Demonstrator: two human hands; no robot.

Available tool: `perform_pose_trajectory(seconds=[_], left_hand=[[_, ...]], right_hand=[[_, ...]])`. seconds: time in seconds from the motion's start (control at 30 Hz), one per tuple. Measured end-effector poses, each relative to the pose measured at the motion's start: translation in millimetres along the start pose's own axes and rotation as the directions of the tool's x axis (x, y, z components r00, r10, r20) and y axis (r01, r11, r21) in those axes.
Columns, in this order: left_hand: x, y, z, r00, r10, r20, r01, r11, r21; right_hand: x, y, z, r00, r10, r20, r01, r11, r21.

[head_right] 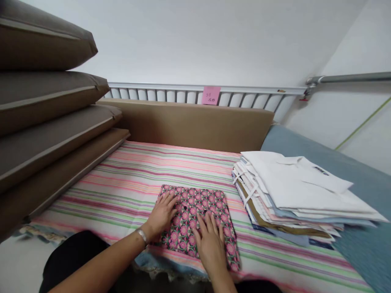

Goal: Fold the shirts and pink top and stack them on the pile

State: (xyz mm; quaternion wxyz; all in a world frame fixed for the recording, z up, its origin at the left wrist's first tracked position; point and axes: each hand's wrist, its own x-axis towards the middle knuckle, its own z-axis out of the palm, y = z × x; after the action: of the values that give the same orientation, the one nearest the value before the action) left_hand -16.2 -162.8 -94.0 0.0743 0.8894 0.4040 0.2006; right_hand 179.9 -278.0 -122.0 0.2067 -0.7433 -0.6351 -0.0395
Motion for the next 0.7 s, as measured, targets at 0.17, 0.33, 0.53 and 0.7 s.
perform_pose_trajectory(seconds=[0.17,0.33,0.53,0.7], left_hand=[[6,-19,31.0,0.998,-0.062,0.014,0.060,0.995,0.084],[1,-25,37.6,0.999,-0.048,-0.005,0.048,0.995,0.089],[2,-26,38.9,0.998,-0.043,-0.045,0.047,0.994,0.096],[0,-30,44.8,0.997,-0.040,-0.069,0.046,0.995,0.089]], right_hand=[[-14,23,25,0.998,-0.055,0.038,0.059,0.992,-0.114],[12,6,13,0.998,-0.023,0.058,0.027,0.997,-0.078],[72,-14,21,0.987,-0.080,0.139,0.087,0.995,-0.049],[90,46,31,0.981,0.141,0.132,-0.110,0.970,-0.218]])
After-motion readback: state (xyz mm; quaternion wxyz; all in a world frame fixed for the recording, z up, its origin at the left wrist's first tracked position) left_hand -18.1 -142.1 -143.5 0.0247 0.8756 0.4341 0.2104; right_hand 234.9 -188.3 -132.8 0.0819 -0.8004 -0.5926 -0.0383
